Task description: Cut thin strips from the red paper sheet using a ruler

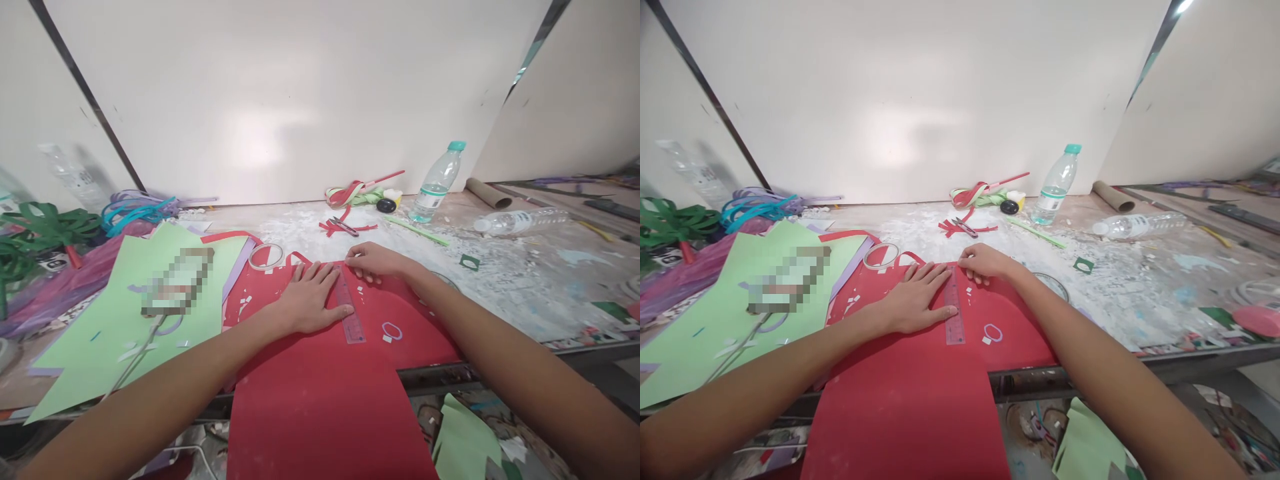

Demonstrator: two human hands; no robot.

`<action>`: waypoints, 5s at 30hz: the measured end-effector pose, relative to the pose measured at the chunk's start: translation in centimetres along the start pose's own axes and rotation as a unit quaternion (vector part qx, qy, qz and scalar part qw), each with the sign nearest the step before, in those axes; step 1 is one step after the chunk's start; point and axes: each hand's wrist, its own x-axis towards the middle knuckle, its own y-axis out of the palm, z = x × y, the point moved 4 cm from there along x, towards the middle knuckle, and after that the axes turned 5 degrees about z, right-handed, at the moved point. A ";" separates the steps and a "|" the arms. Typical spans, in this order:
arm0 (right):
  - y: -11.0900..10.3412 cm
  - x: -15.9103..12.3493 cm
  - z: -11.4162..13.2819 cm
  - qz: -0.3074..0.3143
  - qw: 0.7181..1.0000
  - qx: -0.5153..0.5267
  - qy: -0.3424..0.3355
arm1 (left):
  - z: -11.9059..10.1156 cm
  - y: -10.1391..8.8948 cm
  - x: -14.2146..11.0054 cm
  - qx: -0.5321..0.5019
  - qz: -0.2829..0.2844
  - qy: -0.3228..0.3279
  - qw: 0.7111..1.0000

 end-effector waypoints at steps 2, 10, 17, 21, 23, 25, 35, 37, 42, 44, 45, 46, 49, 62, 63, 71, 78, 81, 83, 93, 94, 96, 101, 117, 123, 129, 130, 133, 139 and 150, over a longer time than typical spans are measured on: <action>0.0 -0.1 0.1 0.000 1.000 0.000 -0.003 | 0.0 0.0 0.0 0.001 0.001 -0.001 1.000; 0.0 -0.3 0.5 0.001 1.000 -0.004 -0.021 | -0.1 -0.1 0.0 -0.005 -0.010 0.001 1.000; 0.0 -0.2 0.2 0.005 1.000 0.007 -0.012 | 0.0 0.0 0.1 -0.003 -0.009 -0.002 1.000; -0.1 -0.2 0.3 0.005 1.000 0.008 -0.030 | -0.1 0.0 0.1 -0.006 -0.004 -0.006 1.000; -0.1 -0.3 0.4 0.005 0.999 -0.008 -0.035 | -0.1 0.0 0.1 -0.009 -0.001 -0.006 1.000; -0.2 -0.4 0.5 -0.002 0.999 -0.035 -0.033 | 0.0 0.1 0.1 -0.009 -0.002 -0.006 1.000; -0.3 -0.5 1.6 -0.094 0.979 -0.167 -0.065 | -0.1 0.0 0.0 0.006 -0.009 -0.005 1.000; -0.4 -0.5 1.6 -0.095 0.978 -0.171 -0.067 | -0.1 0.0 0.0 0.008 -0.005 -0.008 1.000; -0.4 -0.5 1.3 -0.075 0.985 -0.149 -0.054 | -0.1 0.0 0.0 0.001 0.012 -0.015 1.000; -0.3 -0.5 1.1 -0.059 0.988 -0.137 -0.041 | -0.1 0.0 0.0 0.003 0.009 -0.016 1.000; -0.3 -0.5 1.0 -0.053 0.989 -0.130 -0.036 | -0.1 -0.1 0.0 0.007 0.006 -0.015 1.000; -0.3 -0.5 1.0 -0.048 0.991 -0.123 -0.031 | -0.1 -0.1 0.0 0.011 0.003 -0.014 1.000; -0.3 -0.5 0.8 -0.040 0.994 -0.102 -0.020 | -0.1 0.0 0.0 0.022 -0.002 -0.012 1.000; -0.4 -0.2 0.4 -0.033 0.995 -0.087 -0.021 | -0.1 0.0 0.1 0.026 -0.012 -0.008 1.000; -0.4 -0.2 0.4 -0.033 0.995 -0.088 -0.021 | -0.1 0.0 0.1 0.026 -0.012 -0.008 1.000; -0.4 -0.3 0.5 -0.029 0.996 -0.083 -0.025 | -0.1 -0.1 0.1 0.025 -0.015 -0.008 1.000; -0.3 -0.4 0.6 -0.030 0.996 -0.084 -0.030 | -0.1 0.0 0.0 0.020 -0.015 -0.007 1.000; -0.4 -0.4 0.6 -0.027 0.995 -0.087 -0.036 | -0.1 -0.1 0.0 0.017 -0.012 -0.007 1.000; -0.4 -0.3 0.5 -0.026 0.995 -0.085 -0.036 | -0.1 -0.1 0.0 0.016 -0.011 -0.008 1.000; -0.5 -0.3 0.5 -0.029 0.997 -0.074 -0.026 | 0.0 0.1 0.0 0.014 -0.010 -0.007 1.000; -0.5 -0.4 0.5 -0.029 0.996 -0.074 -0.027 | 0.0 0.1 0.0 0.014 -0.009 -0.006 1.000; -0.5 -0.5 0.6 -0.030 0.996 -0.076 -0.031 | -0.1 0.0 0.0 0.015 -0.009 -0.005 1.000; -0.5 -0.6 0.8 -0.031 0.996 -0.081 -0.031 | -0.1 0.0 -0.1 0.016 -0.009 -0.004 1.000; -0.5 -0.2 0.3 -0.031 0.996 -0.079 -0.029 | -0.2 -0.1 0.0 0.018 -0.014 -0.006 1.000; -0.5 -0.1 0.3 -0.032 0.996 -0.080 -0.031 | -0.2 -0.1 -0.1 0.012 -0.017 -0.007 1.000; -0.4 -0.2 0.4 -0.033 0.995 -0.083 -0.035 | -0.2 -0.1 -0.2 0.008 -0.016 -0.007 1.000; -0.4 -0.2 0.5 -0.034 0.995 -0.084 -0.034 | -0.2 -0.1 -0.2 0.009 -0.014 -0.008 1.000; -0.5 -0.2 0.5 -0.038 0.995 -0.086 -0.034 | -0.3 -0.1 -0.1 0.013 -0.012 -0.010 1.000; -0.4 -0.2 0.5 -0.038 0.995 -0.090 -0.033 | -0.4 -0.2 -0.1 0.010 -0.014 -0.011 1.000; -0.2 -0.2 0.9 -0.075 0.986 -0.142 -0.052 | -0.3 -0.2 -0.1 0.021 -0.016 -0.010 1.000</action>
